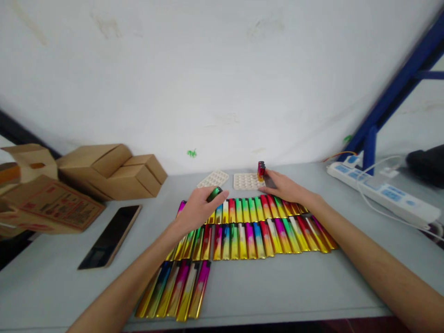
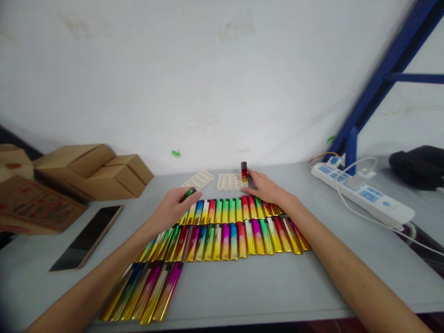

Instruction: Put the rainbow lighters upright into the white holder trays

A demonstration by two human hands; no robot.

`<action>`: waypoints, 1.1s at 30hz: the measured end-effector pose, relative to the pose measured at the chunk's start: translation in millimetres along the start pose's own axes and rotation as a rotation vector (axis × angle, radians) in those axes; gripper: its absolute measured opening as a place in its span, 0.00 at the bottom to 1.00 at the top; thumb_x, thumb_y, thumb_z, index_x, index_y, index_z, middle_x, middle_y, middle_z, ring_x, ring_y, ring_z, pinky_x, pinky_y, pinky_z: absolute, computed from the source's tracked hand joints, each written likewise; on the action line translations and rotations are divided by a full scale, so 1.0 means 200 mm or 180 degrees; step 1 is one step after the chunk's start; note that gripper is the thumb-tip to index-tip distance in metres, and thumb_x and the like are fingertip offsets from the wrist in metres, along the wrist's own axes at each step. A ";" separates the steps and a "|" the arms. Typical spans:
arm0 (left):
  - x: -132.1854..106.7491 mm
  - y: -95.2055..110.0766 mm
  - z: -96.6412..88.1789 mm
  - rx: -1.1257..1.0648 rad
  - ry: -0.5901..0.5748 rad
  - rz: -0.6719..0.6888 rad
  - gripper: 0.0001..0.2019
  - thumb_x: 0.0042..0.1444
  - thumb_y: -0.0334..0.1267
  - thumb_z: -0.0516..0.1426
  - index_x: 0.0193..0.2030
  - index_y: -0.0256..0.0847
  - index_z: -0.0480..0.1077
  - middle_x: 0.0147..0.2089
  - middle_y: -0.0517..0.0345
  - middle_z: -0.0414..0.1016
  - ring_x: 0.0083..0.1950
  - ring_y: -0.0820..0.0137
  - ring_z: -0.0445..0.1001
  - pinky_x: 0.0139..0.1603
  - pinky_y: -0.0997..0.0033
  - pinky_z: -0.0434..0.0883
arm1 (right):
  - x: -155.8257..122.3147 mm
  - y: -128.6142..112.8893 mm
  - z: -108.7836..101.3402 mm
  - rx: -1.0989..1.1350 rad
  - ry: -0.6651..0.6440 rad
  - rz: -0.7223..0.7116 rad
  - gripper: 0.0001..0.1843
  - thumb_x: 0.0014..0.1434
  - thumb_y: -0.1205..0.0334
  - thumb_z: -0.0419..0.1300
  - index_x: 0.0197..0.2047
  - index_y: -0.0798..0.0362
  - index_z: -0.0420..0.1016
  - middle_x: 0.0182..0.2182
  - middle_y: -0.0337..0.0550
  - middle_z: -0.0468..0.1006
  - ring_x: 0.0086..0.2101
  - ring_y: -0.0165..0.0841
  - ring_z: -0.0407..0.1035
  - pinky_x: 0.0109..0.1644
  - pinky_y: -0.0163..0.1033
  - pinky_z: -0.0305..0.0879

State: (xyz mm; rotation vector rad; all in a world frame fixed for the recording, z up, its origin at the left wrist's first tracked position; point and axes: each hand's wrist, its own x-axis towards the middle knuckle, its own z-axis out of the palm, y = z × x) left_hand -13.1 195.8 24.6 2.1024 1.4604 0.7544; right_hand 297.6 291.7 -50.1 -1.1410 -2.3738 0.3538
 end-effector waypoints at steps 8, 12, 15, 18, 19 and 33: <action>0.06 0.05 0.02 -0.1110 -0.0561 0.0164 0.10 0.70 0.47 0.49 0.50 0.44 0.60 0.28 0.68 0.65 0.26 0.75 0.63 0.30 0.73 0.63 | 0.02 0.00 0.02 0.0011 0.0139 0.0000 0.37 0.65 0.49 0.61 0.70 0.60 0.57 0.63 0.64 0.70 0.61 0.52 0.67 0.67 0.59 0.63; 0.20 0.12 0.08 -0.0914 -0.0531 0.0414 0.13 0.67 0.47 0.55 0.50 0.41 0.66 0.33 0.61 0.73 0.33 0.71 0.74 0.38 0.69 0.72 | 0.02 0.01 0.04 0.0015 0.0289 0.0039 0.41 0.63 0.51 0.64 0.71 0.61 0.54 0.63 0.66 0.70 0.61 0.53 0.68 0.65 0.58 0.64; 0.34 0.15 0.16 -0.1101 -0.0406 0.0624 0.13 0.60 0.46 0.61 0.45 0.39 0.73 0.41 0.54 0.78 0.42 0.66 0.78 0.46 0.64 0.76 | 0.02 0.01 0.04 0.0043 0.0284 0.0063 0.43 0.63 0.50 0.64 0.72 0.60 0.52 0.59 0.65 0.74 0.56 0.53 0.72 0.60 0.58 0.68; 0.47 0.15 0.26 -0.1248 -0.0365 0.0686 0.13 0.54 0.43 0.66 0.42 0.38 0.76 0.42 0.52 0.82 0.44 0.63 0.80 0.49 0.61 0.78 | 0.03 0.02 0.04 0.0080 0.0255 0.0067 0.46 0.62 0.50 0.65 0.73 0.60 0.49 0.58 0.66 0.75 0.54 0.53 0.73 0.58 0.57 0.68; 0.51 0.14 0.29 -0.1257 -0.0311 0.0693 0.13 0.53 0.43 0.66 0.42 0.38 0.77 0.42 0.52 0.83 0.44 0.62 0.81 0.50 0.60 0.78 | 0.03 0.02 0.04 0.0088 0.0244 0.0058 0.47 0.61 0.51 0.66 0.73 0.60 0.49 0.58 0.66 0.75 0.54 0.53 0.73 0.58 0.57 0.68; 0.67 0.03 0.45 -0.0720 0.0140 0.1140 0.13 0.53 0.41 0.67 0.44 0.39 0.79 0.42 0.52 0.84 0.43 0.61 0.82 0.50 0.61 0.77 | 0.03 0.05 0.07 -0.0068 0.0301 -0.0092 0.46 0.61 0.52 0.66 0.73 0.57 0.47 0.58 0.64 0.75 0.53 0.51 0.74 0.57 0.56 0.67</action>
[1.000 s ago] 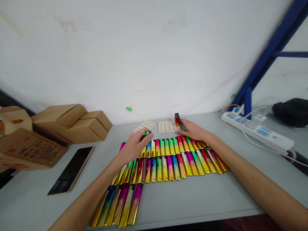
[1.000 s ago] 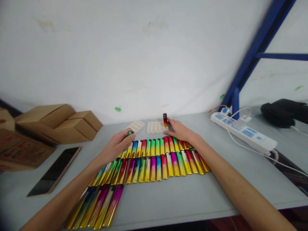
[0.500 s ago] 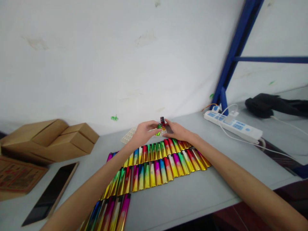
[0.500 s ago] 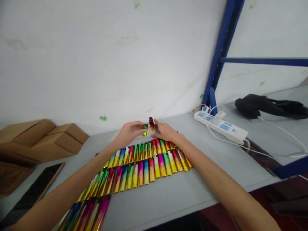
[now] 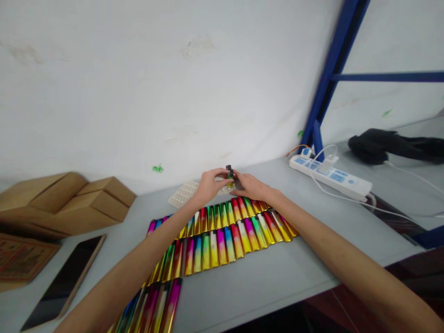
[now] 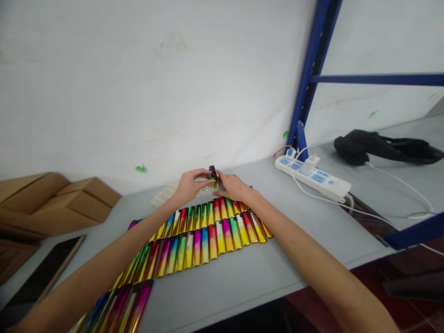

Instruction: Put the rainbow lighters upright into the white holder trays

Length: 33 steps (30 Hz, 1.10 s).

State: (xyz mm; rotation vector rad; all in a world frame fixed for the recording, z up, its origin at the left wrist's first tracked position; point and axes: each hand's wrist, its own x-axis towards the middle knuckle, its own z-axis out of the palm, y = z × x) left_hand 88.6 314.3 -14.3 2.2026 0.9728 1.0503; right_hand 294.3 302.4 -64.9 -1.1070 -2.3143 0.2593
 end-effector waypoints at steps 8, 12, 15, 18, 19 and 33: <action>0.01 0.00 0.01 0.0051 -0.0197 -0.0112 0.12 0.53 0.43 0.66 0.40 0.39 0.78 0.40 0.52 0.84 0.42 0.62 0.82 0.51 0.61 0.76 | 0.00 -0.01 -0.02 -0.0097 -0.0110 0.0072 0.45 0.62 0.51 0.65 0.73 0.61 0.48 0.57 0.67 0.75 0.53 0.53 0.73 0.57 0.57 0.68; 0.00 -0.01 0.02 -0.0018 -0.0071 -0.0351 0.16 0.49 0.47 0.69 0.38 0.39 0.73 0.36 0.53 0.83 0.39 0.62 0.82 0.45 0.62 0.77 | 0.00 -0.02 -0.03 -0.0082 -0.0097 0.0081 0.44 0.62 0.50 0.65 0.72 0.58 0.50 0.58 0.65 0.75 0.53 0.53 0.73 0.56 0.58 0.68; 0.01 -0.02 0.03 -0.0027 -0.0022 -0.0516 0.19 0.47 0.50 0.70 0.35 0.40 0.70 0.33 0.53 0.82 0.35 0.63 0.81 0.40 0.63 0.77 | 0.00 -0.02 -0.03 -0.0064 -0.0097 0.0056 0.42 0.62 0.52 0.65 0.71 0.57 0.52 0.57 0.64 0.75 0.53 0.52 0.74 0.56 0.57 0.69; 0.00 0.00 0.02 0.0166 -0.0159 -0.0460 0.18 0.49 0.50 0.70 0.34 0.39 0.71 0.33 0.54 0.82 0.35 0.64 0.80 0.41 0.64 0.77 | -0.01 -0.03 -0.04 -0.0082 -0.0127 0.0019 0.40 0.63 0.52 0.64 0.70 0.59 0.52 0.57 0.65 0.75 0.53 0.52 0.73 0.57 0.56 0.68; -0.01 0.01 0.00 0.0242 -0.0174 -0.0427 0.18 0.49 0.49 0.70 0.35 0.39 0.72 0.33 0.54 0.82 0.36 0.64 0.80 0.42 0.63 0.77 | -0.01 -0.03 -0.04 -0.0098 -0.0149 0.0022 0.41 0.64 0.52 0.64 0.70 0.61 0.52 0.57 0.66 0.75 0.54 0.52 0.73 0.58 0.57 0.68; -0.81 0.54 -0.41 0.1624 -0.0952 -0.1065 0.14 0.65 0.46 0.56 0.32 0.42 0.73 0.31 0.56 0.78 0.33 0.64 0.75 0.37 0.66 0.68 | -0.03 -0.02 -0.05 -0.0088 -0.0269 0.0208 0.41 0.66 0.47 0.59 0.73 0.59 0.51 0.57 0.63 0.76 0.54 0.56 0.72 0.59 0.60 0.68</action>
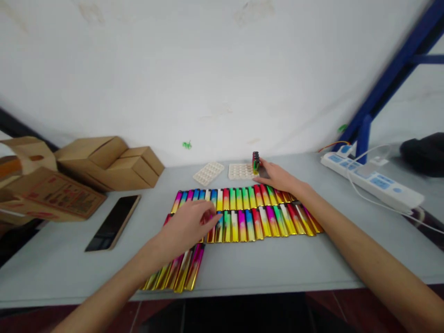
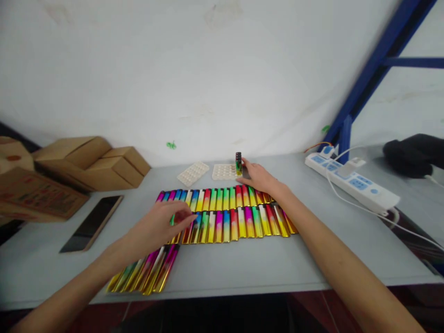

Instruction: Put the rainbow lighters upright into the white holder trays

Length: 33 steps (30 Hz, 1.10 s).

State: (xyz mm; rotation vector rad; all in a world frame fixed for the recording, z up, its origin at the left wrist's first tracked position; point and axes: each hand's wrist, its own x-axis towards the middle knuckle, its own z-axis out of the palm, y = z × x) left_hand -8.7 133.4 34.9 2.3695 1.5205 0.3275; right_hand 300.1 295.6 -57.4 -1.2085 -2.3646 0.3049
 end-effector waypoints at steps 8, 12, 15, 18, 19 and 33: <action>-0.47 0.01 0.12 0.0604 0.0149 -0.0526 0.12 0.66 0.42 0.53 0.34 0.43 0.72 0.36 0.52 0.76 0.39 0.57 0.75 0.45 0.57 0.69 | 0.00 0.00 -0.01 -0.0041 -0.0069 -0.0021 0.40 0.66 0.46 0.57 0.73 0.59 0.51 0.59 0.63 0.74 0.56 0.57 0.71 0.61 0.61 0.66; -0.52 0.05 0.18 0.0670 0.0270 -0.0581 0.11 0.66 0.42 0.53 0.36 0.42 0.73 0.38 0.49 0.76 0.41 0.56 0.75 0.44 0.56 0.70 | 0.00 0.01 0.00 -0.0055 -0.0101 0.0012 0.40 0.66 0.45 0.57 0.72 0.60 0.52 0.62 0.63 0.71 0.58 0.56 0.69 0.62 0.60 0.66; -0.52 0.06 0.20 0.0683 0.0301 -0.0608 0.10 0.66 0.42 0.54 0.37 0.41 0.73 0.39 0.49 0.76 0.41 0.56 0.75 0.45 0.54 0.70 | -0.01 0.02 0.00 -0.0089 -0.0082 0.0008 0.40 0.66 0.44 0.57 0.72 0.59 0.53 0.61 0.63 0.72 0.57 0.56 0.71 0.61 0.60 0.67; -0.50 0.06 0.22 0.0677 0.0314 -0.0639 0.09 0.65 0.42 0.54 0.36 0.41 0.72 0.38 0.49 0.76 0.40 0.56 0.75 0.45 0.54 0.70 | -0.01 0.02 0.00 -0.0103 -0.0054 -0.0038 0.39 0.66 0.44 0.56 0.71 0.58 0.54 0.60 0.62 0.73 0.55 0.55 0.72 0.61 0.60 0.67; -0.49 0.06 0.22 0.0663 0.0310 -0.0660 0.09 0.64 0.41 0.55 0.35 0.42 0.72 0.38 0.50 0.76 0.40 0.56 0.75 0.44 0.55 0.70 | -0.01 0.02 0.00 -0.0095 -0.0047 -0.0049 0.39 0.66 0.44 0.56 0.71 0.58 0.54 0.60 0.62 0.73 0.55 0.55 0.72 0.61 0.59 0.67; -0.27 0.13 0.01 -0.1974 0.0334 -0.0286 0.08 0.69 0.47 0.52 0.43 0.47 0.66 0.35 0.58 0.78 0.34 0.67 0.77 0.38 0.65 0.74 | 0.00 0.00 0.00 -0.0051 -0.0026 -0.0049 0.38 0.66 0.46 0.57 0.71 0.60 0.54 0.57 0.64 0.76 0.54 0.55 0.73 0.59 0.60 0.68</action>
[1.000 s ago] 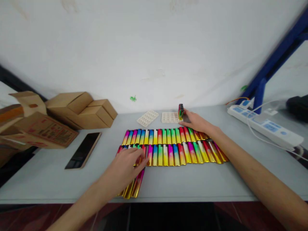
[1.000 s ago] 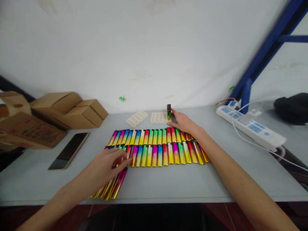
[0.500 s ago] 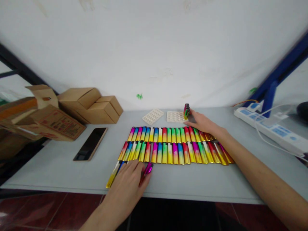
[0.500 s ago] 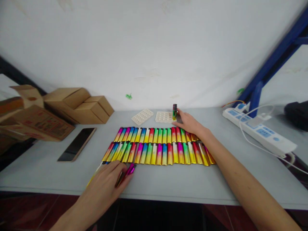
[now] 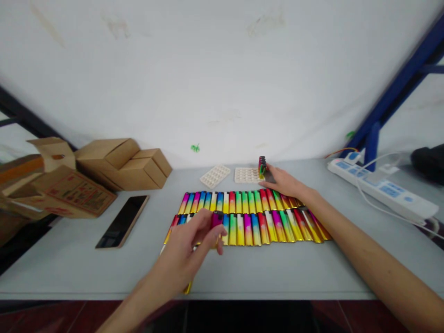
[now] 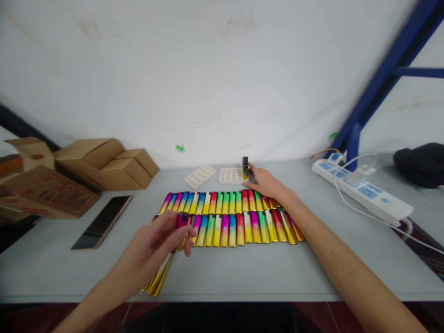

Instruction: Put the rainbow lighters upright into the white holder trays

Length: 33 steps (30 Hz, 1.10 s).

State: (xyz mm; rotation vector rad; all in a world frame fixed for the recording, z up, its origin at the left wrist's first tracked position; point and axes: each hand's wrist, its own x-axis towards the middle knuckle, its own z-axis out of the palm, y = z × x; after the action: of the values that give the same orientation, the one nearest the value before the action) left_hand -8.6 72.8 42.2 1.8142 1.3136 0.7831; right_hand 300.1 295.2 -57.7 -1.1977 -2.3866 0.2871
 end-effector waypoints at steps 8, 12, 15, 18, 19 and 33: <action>0.50 -0.02 -0.13 -0.0367 -0.0128 0.0614 0.13 0.69 0.48 0.52 0.54 0.45 0.64 0.32 0.63 0.66 0.27 0.74 0.64 0.27 0.75 0.66 | 0.00 -0.01 0.00 0.0100 0.0056 0.0051 0.38 0.65 0.48 0.60 0.70 0.59 0.55 0.58 0.64 0.75 0.56 0.54 0.72 0.60 0.60 0.68; 0.62 -0.07 -0.15 0.0206 0.0206 0.0647 0.15 0.68 0.51 0.52 0.37 0.42 0.67 0.26 0.65 0.58 0.26 0.74 0.57 0.24 0.75 0.58 | 0.00 0.00 0.01 0.0101 0.0080 0.0022 0.40 0.65 0.47 0.60 0.71 0.59 0.53 0.58 0.63 0.75 0.55 0.53 0.73 0.60 0.59 0.68; 0.63 -0.14 -0.14 0.0303 0.0476 0.0565 0.22 0.67 0.54 0.51 0.26 0.42 0.59 0.22 0.65 0.53 0.25 0.74 0.54 0.23 0.73 0.52 | 0.00 0.00 0.00 0.0066 0.0049 0.0060 0.40 0.65 0.47 0.59 0.72 0.59 0.52 0.59 0.64 0.74 0.56 0.54 0.72 0.61 0.60 0.67; 0.62 -0.21 -0.13 0.0314 0.0661 0.0464 0.24 0.65 0.55 0.51 0.23 0.43 0.54 0.21 0.65 0.50 0.24 0.73 0.52 0.24 0.71 0.50 | -0.01 0.00 0.00 0.0003 0.0000 0.0119 0.41 0.65 0.46 0.59 0.73 0.57 0.51 0.60 0.63 0.73 0.57 0.56 0.71 0.61 0.62 0.67; 0.61 -0.23 -0.13 0.0329 0.0694 0.0432 0.24 0.65 0.54 0.52 0.22 0.43 0.54 0.21 0.65 0.50 0.24 0.73 0.51 0.24 0.70 0.50 | -0.01 0.00 0.00 -0.0002 -0.0017 0.0128 0.41 0.65 0.46 0.59 0.73 0.57 0.50 0.60 0.62 0.73 0.57 0.56 0.71 0.61 0.62 0.67; 0.54 -0.21 -0.04 0.0777 0.0638 0.0369 0.18 0.61 0.44 0.50 0.22 0.41 0.53 0.23 0.66 0.51 0.27 0.74 0.54 0.30 0.69 0.51 | -0.01 -0.02 -0.02 -0.0016 -0.0117 0.0136 0.36 0.66 0.46 0.58 0.69 0.59 0.57 0.61 0.63 0.72 0.57 0.53 0.71 0.63 0.58 0.67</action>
State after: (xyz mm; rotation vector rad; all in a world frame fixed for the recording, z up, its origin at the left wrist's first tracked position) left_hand -5.1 186.2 16.2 2.0620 1.4967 0.9197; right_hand 300.6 291.3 -52.8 -1.2573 -2.3966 0.3194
